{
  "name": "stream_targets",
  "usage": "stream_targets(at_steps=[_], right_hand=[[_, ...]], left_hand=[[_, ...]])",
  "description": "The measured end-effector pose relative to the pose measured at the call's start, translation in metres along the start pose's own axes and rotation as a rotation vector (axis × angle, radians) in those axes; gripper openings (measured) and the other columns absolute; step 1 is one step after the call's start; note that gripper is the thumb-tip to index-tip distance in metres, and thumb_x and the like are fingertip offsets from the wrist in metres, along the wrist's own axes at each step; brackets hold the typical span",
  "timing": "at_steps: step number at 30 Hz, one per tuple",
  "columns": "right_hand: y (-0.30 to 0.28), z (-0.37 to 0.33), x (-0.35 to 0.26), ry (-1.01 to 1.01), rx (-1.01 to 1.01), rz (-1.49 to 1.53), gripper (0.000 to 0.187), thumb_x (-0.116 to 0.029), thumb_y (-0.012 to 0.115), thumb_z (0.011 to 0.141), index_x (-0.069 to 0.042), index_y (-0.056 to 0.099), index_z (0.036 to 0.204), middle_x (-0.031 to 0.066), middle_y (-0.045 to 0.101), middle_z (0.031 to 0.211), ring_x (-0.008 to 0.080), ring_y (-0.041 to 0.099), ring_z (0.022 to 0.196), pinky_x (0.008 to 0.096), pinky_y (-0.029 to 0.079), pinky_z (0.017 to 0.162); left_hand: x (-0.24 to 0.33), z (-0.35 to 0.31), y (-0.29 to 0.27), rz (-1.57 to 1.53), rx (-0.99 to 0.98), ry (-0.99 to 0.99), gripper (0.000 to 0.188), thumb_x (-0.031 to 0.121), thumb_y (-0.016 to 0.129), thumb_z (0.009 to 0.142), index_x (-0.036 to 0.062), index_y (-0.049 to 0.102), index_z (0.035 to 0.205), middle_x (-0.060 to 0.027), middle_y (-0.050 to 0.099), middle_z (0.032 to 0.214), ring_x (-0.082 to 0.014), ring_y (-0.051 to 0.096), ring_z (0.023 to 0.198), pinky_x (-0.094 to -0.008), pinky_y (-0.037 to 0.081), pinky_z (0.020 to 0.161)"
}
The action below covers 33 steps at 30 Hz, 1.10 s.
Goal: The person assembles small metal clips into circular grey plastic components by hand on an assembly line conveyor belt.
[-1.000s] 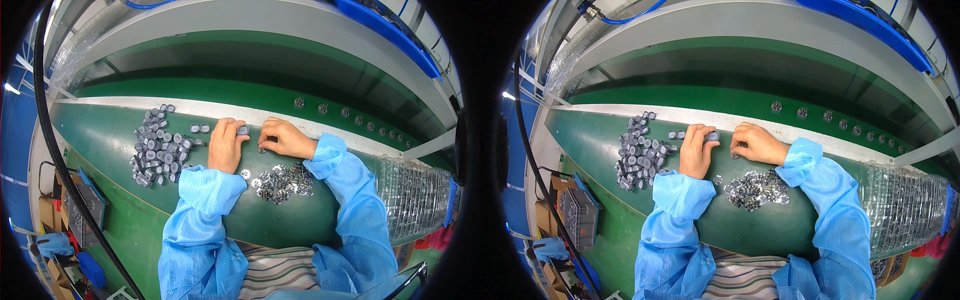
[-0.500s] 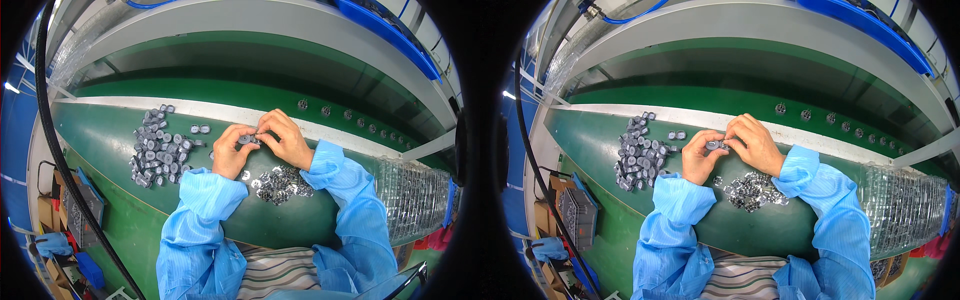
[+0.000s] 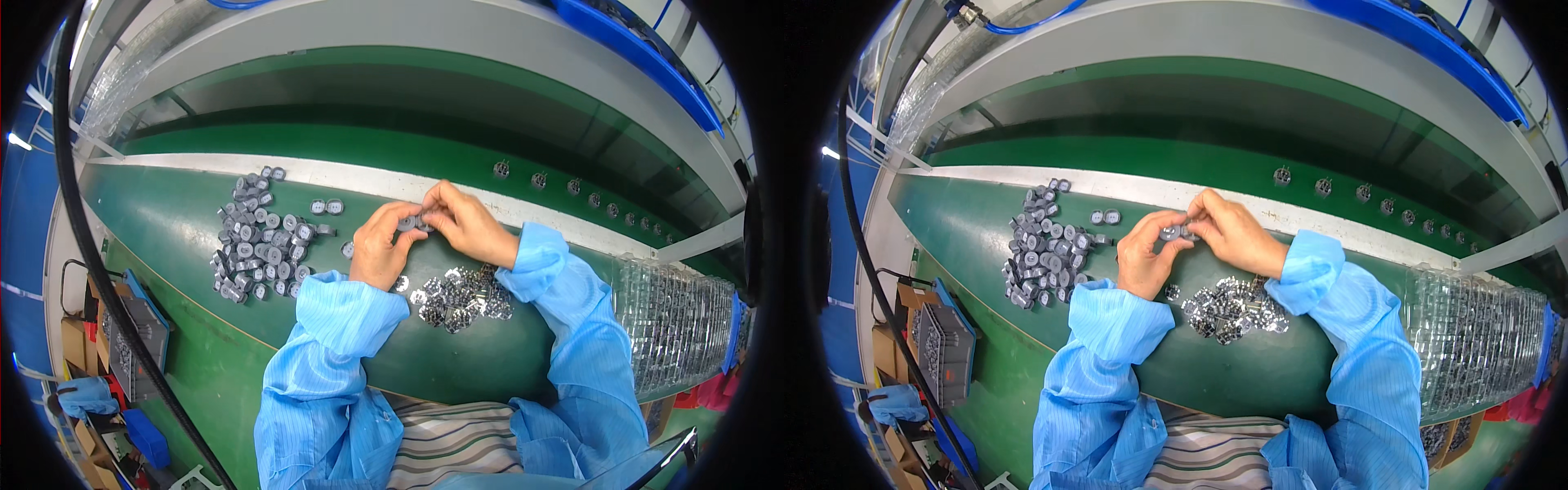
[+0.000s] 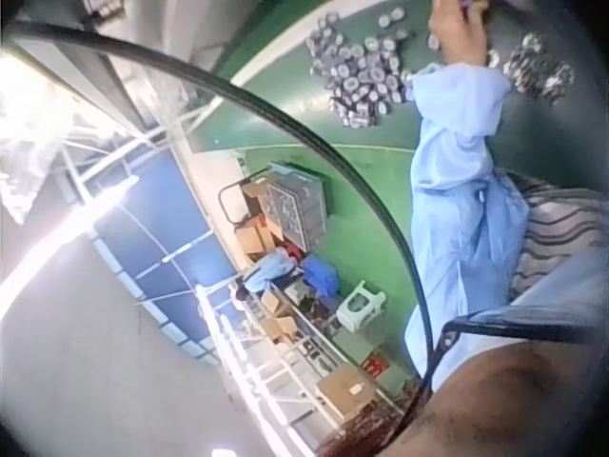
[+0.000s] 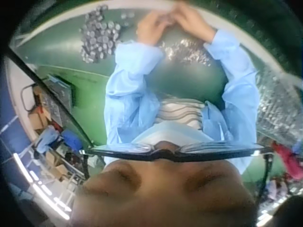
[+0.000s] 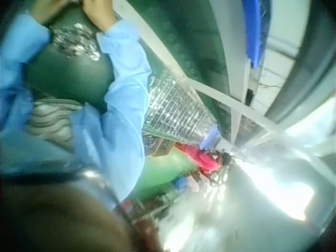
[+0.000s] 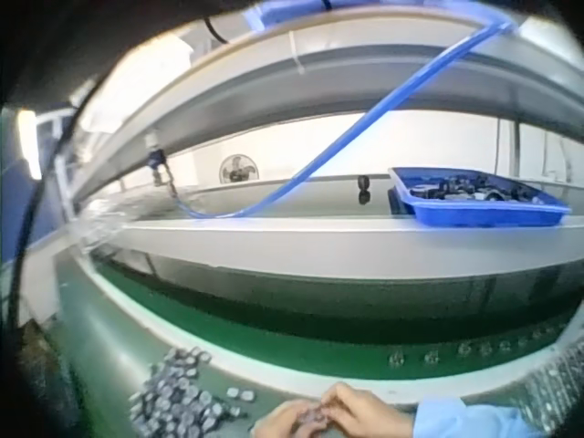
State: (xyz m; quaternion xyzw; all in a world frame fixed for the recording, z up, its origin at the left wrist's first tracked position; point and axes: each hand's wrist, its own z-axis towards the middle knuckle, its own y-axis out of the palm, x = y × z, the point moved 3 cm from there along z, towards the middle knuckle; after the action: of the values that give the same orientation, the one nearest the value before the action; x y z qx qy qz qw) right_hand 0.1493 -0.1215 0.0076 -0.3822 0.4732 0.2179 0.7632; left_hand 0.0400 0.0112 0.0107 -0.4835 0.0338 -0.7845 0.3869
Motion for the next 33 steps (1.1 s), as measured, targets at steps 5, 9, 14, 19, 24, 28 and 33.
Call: stream_targets(at_steps=[5, 9, 14, 19, 24, 28, 33], right_hand=[[-0.020, 0.014, 0.014, -0.070, 0.039, -0.158, 0.009, 0.002, 0.061, 0.091, 0.001, 0.059, 0.100, 0.0160, 0.067, 0.091, 0.0275, 0.068, 0.085, 0.0368, 0.054, 0.075], [-0.055, 0.025, 0.034, -0.118, 0.214, -0.534, 0.007, -0.001, 0.067, 0.086, -0.002, 0.065, 0.093, 0.0137, 0.064, 0.091, 0.0337, 0.061, 0.091, 0.0441, 0.048, 0.079], [-0.068, 0.023, 0.045, -0.255, 0.358, -0.932, 0.014, -0.003, 0.072, 0.079, -0.006, 0.069, 0.093, 0.0097, 0.066, 0.090, 0.0311, 0.059, 0.095, 0.0444, 0.045, 0.081], [-0.015, 0.012, 0.005, -0.326, -0.101, -0.452, 0.016, -0.010, 0.077, 0.077, -0.010, 0.072, 0.093, 0.0061, 0.066, 0.089, 0.0289, 0.058, 0.097, 0.0416, 0.044, 0.085], [0.036, -0.014, -0.024, -0.245, -0.539, -0.245, 0.009, -0.017, 0.074, 0.085, -0.009, 0.073, 0.089, 0.0047, 0.068, 0.089, 0.0254, 0.060, 0.094, 0.0441, 0.048, 0.084], [0.029, -0.009, -0.019, -0.219, -0.559, -0.100, 0.009, -0.013, 0.071, 0.086, -0.005, 0.072, 0.089, 0.0083, 0.068, 0.088, 0.0281, 0.063, 0.093, 0.0401, 0.052, 0.084], [0.001, 0.002, -0.013, -0.208, -0.326, -0.475, 0.006, -0.007, 0.068, 0.085, -0.001, 0.068, 0.086, 0.0125, 0.065, 0.091, 0.0314, 0.063, 0.097, 0.0424, 0.052, 0.086]], left_hand=[[-0.015, 0.002, -0.008, 0.009, 0.033, -0.068, 0.030, -0.011, 0.071, 0.081, 0.0035, 0.069, 0.108, -0.0073, 0.071, 0.098, -0.0158, 0.067, 0.080, -0.0269, 0.054, 0.073], [-0.033, 0.009, -0.020, -0.749, 0.012, -0.476, 0.021, 0.010, 0.057, 0.103, -0.0043, 0.061, 0.118, -0.0097, 0.066, 0.109, -0.0100, 0.054, 0.076, -0.0208, 0.044, 0.063], [-0.052, 0.010, -0.027, -1.317, 0.028, -0.672, 0.035, 0.024, 0.052, 0.107, -0.0034, 0.050, 0.129, -0.0164, 0.059, 0.123, -0.0124, 0.050, 0.083, -0.0226, 0.044, 0.066], [-0.045, 0.011, -0.024, -1.420, 0.150, -0.735, 0.038, 0.018, 0.051, 0.107, -0.0058, 0.048, 0.137, -0.0161, 0.058, 0.125, -0.0144, 0.055, 0.093, -0.0257, 0.050, 0.077], [-0.038, 0.006, -0.024, -1.213, 0.091, -0.674, 0.038, 0.016, 0.053, 0.106, -0.0078, 0.053, 0.136, -0.0145, 0.061, 0.126, -0.0133, 0.058, 0.093, -0.0237, 0.051, 0.078], [-0.036, 0.005, -0.025, -1.176, -0.051, -0.621, 0.040, 0.020, 0.058, 0.104, -0.0075, 0.056, 0.133, -0.0136, 0.067, 0.117, -0.0125, 0.060, 0.084, -0.0219, 0.051, 0.075], [-0.035, 0.006, -0.021, -1.167, -0.002, -0.661, 0.040, 0.021, 0.058, 0.104, -0.0057, 0.055, 0.134, -0.0141, 0.068, 0.113, -0.0157, 0.065, 0.092, -0.0229, 0.052, 0.075]])
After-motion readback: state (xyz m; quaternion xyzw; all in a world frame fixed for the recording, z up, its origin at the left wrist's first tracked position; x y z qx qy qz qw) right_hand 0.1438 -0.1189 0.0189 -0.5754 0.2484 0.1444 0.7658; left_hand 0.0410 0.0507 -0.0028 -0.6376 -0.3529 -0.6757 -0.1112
